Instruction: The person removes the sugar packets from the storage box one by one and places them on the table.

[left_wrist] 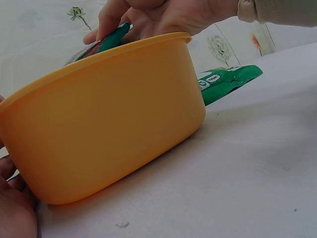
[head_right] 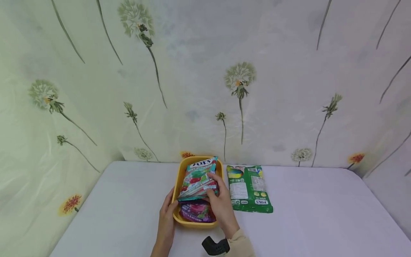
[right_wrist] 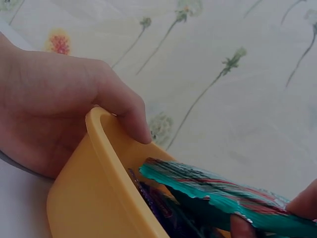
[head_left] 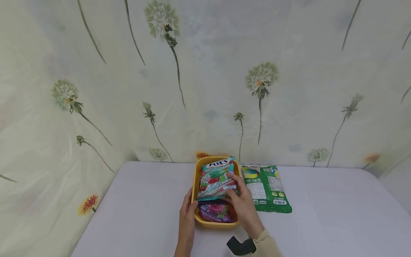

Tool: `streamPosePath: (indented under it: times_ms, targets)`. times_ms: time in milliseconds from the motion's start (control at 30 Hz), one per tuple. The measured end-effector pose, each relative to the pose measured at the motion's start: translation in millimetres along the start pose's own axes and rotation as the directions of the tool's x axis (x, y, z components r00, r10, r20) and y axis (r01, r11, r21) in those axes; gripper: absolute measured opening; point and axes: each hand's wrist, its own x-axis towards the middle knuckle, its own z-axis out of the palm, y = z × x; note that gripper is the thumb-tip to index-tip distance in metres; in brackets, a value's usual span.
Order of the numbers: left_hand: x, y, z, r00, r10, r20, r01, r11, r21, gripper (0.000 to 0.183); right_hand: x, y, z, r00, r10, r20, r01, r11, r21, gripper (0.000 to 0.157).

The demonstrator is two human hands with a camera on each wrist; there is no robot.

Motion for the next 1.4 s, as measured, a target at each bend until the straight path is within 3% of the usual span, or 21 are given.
streamPosePath:
  times_ms: [400, 933, 1400]
  targets:
    - [-2.1, -0.2, 0.5, 1.0, -0.031, -0.001, 0.031, 0.999, 0.012, 0.051, -4.0, 1.0, 0.2, 0.991, 0.023, -0.133, -0.02, 0.999, 0.028, 0.047]
    - [1.5, 2.2, 2.7, 1.0, 0.025, 0.005, -0.025, 1.0, -0.002, 0.05, -2.5, -8.9, -4.7, 0.99, -0.012, -0.14, 0.014, 1.0, 0.015, 0.046]
    - [2.4, 1.0, 1.3, 1.0, -0.007, -0.01, 0.007, 1.0, -0.011, 0.051, -0.4, -7.7, -11.2, 0.988, -0.033, -0.153, 0.038, 0.999, 0.025, 0.045]
